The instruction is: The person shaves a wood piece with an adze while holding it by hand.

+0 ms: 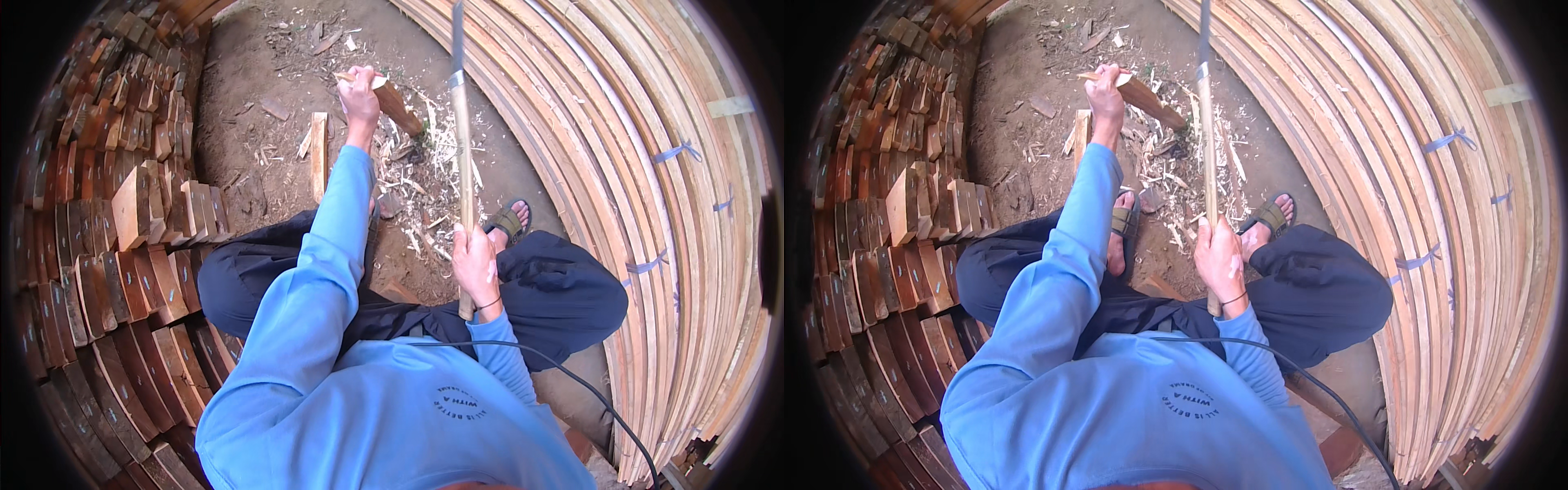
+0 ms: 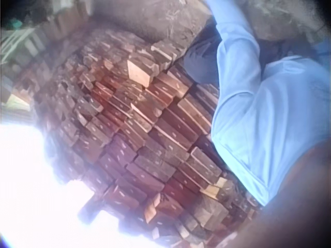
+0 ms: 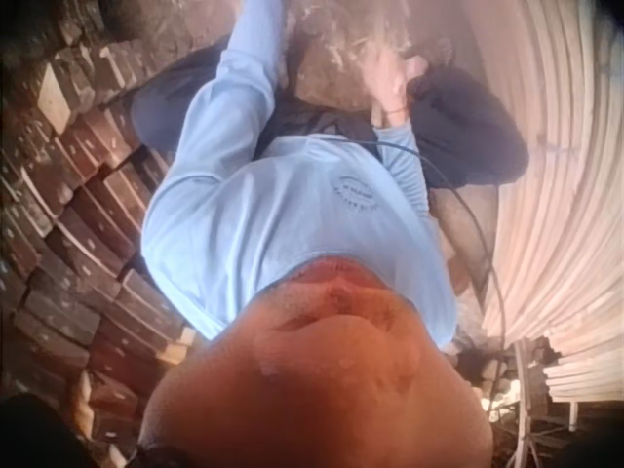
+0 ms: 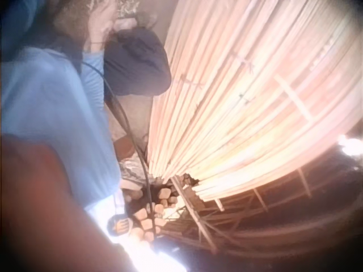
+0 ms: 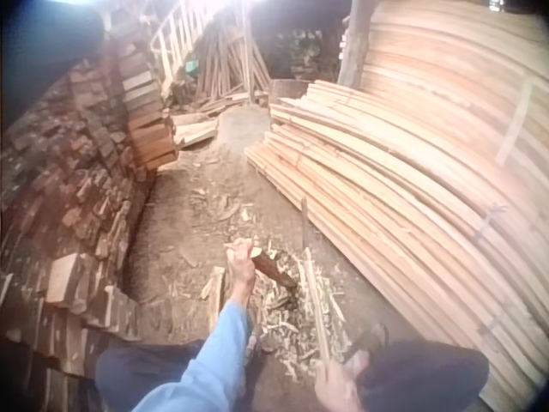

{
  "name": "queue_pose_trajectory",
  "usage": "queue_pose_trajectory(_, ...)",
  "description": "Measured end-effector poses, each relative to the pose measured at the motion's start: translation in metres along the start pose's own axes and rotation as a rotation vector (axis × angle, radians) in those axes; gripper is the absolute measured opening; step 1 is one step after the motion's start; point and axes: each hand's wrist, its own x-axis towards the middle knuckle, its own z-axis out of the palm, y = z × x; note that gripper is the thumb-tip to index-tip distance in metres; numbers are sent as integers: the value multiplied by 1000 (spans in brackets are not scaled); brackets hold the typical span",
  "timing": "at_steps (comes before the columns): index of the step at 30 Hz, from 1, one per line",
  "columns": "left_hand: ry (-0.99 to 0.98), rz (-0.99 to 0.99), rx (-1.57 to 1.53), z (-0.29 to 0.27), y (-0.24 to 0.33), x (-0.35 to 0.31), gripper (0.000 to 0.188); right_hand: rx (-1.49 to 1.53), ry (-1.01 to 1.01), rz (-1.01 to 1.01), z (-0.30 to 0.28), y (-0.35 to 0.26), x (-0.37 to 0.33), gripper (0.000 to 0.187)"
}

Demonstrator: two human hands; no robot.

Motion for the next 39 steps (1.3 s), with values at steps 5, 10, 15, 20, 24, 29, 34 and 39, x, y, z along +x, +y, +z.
queue_pose_trajectory(5,18,-86,11,0,-1,0,27,-96,-283,-6,16,4,-3,33)
queue_pose_trajectory(10,-41,50,145,-5,-6,2,24,14,44,-27,14,11,-2,31)
queue_pose_trajectory(15,-16,3,100,-6,-9,0,24,-59,-260,5,16,6,0,31)
queue_pose_trajectory(20,21,-18,3,-6,-11,-1,24,-81,46,45,11,5,3,30)
queue_pose_trajectory(24,-37,77,186,-9,-13,2,25,191,-52,17,13,6,2,27)
queue_pose_trajectory(29,-1,112,177,-12,-15,4,26,-4,-203,238,19,8,0,35)
queue_pose_trajectory(34,33,83,59,-9,-14,4,25,186,-39,88,18,7,-1,30)
queue_pose_trajectory(39,59,153,235,-9,-12,3,27,-37,-193,79,15,-2,-6,29)
